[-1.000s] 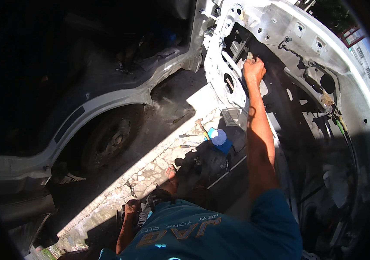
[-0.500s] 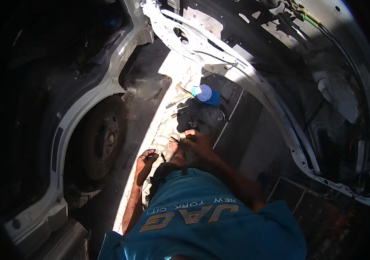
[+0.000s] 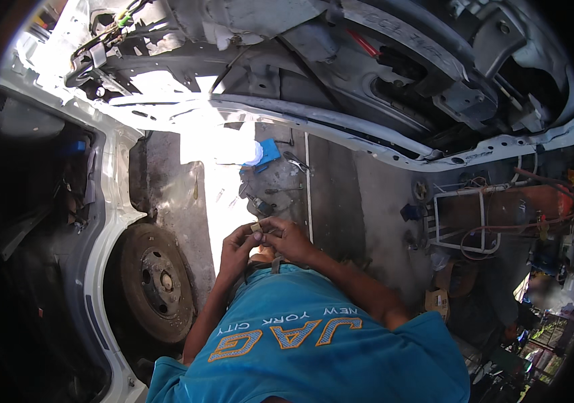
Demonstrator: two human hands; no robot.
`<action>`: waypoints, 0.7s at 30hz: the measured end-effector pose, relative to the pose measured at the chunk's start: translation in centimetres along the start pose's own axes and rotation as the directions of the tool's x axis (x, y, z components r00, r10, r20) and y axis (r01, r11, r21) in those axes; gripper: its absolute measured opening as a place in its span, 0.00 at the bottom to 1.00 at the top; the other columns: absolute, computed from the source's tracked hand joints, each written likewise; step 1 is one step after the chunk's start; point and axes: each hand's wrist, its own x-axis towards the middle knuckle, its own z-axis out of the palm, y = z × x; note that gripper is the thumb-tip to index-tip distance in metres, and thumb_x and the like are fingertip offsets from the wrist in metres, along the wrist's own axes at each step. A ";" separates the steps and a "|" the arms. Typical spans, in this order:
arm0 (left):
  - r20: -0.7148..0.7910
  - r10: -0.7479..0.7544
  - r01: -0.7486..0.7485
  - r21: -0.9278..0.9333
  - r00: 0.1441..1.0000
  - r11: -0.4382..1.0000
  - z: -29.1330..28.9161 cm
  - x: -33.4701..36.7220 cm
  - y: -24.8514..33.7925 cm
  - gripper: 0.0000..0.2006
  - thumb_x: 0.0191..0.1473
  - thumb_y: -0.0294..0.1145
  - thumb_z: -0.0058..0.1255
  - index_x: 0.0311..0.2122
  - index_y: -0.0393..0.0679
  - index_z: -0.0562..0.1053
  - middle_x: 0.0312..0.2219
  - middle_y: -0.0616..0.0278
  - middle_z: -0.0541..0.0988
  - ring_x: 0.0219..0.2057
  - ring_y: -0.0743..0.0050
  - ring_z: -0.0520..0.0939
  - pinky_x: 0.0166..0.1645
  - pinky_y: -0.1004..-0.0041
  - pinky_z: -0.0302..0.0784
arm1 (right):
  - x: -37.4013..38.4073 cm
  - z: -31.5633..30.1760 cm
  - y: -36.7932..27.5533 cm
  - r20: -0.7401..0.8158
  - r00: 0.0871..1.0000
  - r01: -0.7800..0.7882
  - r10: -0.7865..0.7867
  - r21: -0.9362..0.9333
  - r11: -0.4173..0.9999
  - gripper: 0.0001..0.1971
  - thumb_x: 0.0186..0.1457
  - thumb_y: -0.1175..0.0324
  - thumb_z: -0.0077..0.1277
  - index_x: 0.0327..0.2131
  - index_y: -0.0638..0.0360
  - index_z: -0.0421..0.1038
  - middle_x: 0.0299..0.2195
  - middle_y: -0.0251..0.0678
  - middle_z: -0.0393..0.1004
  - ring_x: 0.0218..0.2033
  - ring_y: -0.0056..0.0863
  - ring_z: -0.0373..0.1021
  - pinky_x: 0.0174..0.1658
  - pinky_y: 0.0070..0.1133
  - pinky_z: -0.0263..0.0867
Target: The person sits on the floor and uses a wrench to manipulate a small metal part from a toolbox. They then stand, walk to a white vehicle with its hood open, and place the part near the engine bay.
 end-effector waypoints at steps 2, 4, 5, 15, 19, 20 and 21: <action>0.047 -0.010 0.010 0.008 0.999 1.000 1.6 0.6 0.4 0.14 0.61 0.31 0.56 0.48 0.34 0.76 0.35 0.60 0.83 0.37 0.75 0.82 0.45 0.73 0.77 | -1.1 -1.3 0.0 -0.046 0.997 0.066 -0.067 -0.037 0.997 0.16 0.60 0.74 0.55 0.50 0.66 0.70 0.40 0.43 0.79 0.40 0.28 0.78 0.43 0.24 0.76; 0.082 -0.040 0.042 -0.026 0.996 0.999 2.7 0.9 0.8 0.14 0.60 0.31 0.56 0.48 0.34 0.76 0.35 0.60 0.83 0.36 0.75 0.82 0.45 0.73 0.78 | -2.0 -2.3 -0.2 -0.076 0.988 0.125 -0.132 -0.095 0.988 0.16 0.59 0.74 0.56 0.50 0.65 0.70 0.37 0.43 0.80 0.39 0.28 0.79 0.41 0.24 0.76; 0.089 -0.057 0.060 -0.033 0.994 0.998 3.2 0.9 0.7 0.13 0.60 0.31 0.56 0.47 0.35 0.76 0.35 0.60 0.83 0.35 0.75 0.82 0.44 0.72 0.78 | -2.5 -2.8 -0.6 -0.074 0.992 0.095 -0.103 -0.107 0.990 0.15 0.59 0.74 0.56 0.49 0.64 0.69 0.38 0.42 0.79 0.41 0.26 0.78 0.44 0.23 0.75; -0.052 -0.157 0.149 -0.136 0.986 0.979 3.7 1.7 -1.1 0.14 0.58 0.36 0.59 0.42 0.36 0.75 0.34 0.53 0.82 0.32 0.68 0.85 0.40 0.71 0.83 | -5.5 -8.4 1.2 -0.109 0.982 0.105 -0.156 -0.376 0.921 0.16 0.57 0.64 0.59 0.45 0.63 0.74 0.39 0.47 0.81 0.42 0.37 0.79 0.46 0.30 0.73; -0.152 -0.144 0.130 -0.099 0.978 0.987 1.6 2.0 -1.8 0.17 0.57 0.39 0.61 0.44 0.37 0.75 0.31 0.57 0.81 0.29 0.72 0.83 0.38 0.72 0.83 | -6.8 -12.9 6.2 -0.237 0.971 -0.075 -0.036 -0.442 0.894 0.16 0.57 0.63 0.58 0.45 0.63 0.75 0.41 0.46 0.81 0.43 0.38 0.78 0.47 0.31 0.72; -0.163 -0.143 0.122 -0.128 0.976 0.984 1.0 2.0 -1.9 0.17 0.58 0.39 0.60 0.44 0.36 0.76 0.31 0.57 0.81 0.29 0.73 0.83 0.37 0.72 0.82 | -7.0 -14.2 8.5 -0.277 0.961 -0.139 0.013 -0.438 0.888 0.16 0.57 0.63 0.59 0.45 0.63 0.76 0.41 0.46 0.81 0.44 0.37 0.78 0.48 0.31 0.72; -0.165 -0.155 0.129 -0.157 0.974 0.979 0.3 1.8 -1.8 0.16 0.59 0.38 0.59 0.46 0.37 0.75 0.31 0.59 0.80 0.30 0.73 0.82 0.39 0.71 0.81 | -7.9 -15.1 8.9 -0.317 0.945 -0.216 0.084 -0.410 0.886 0.16 0.56 0.63 0.59 0.44 0.63 0.76 0.40 0.44 0.81 0.42 0.35 0.78 0.46 0.30 0.72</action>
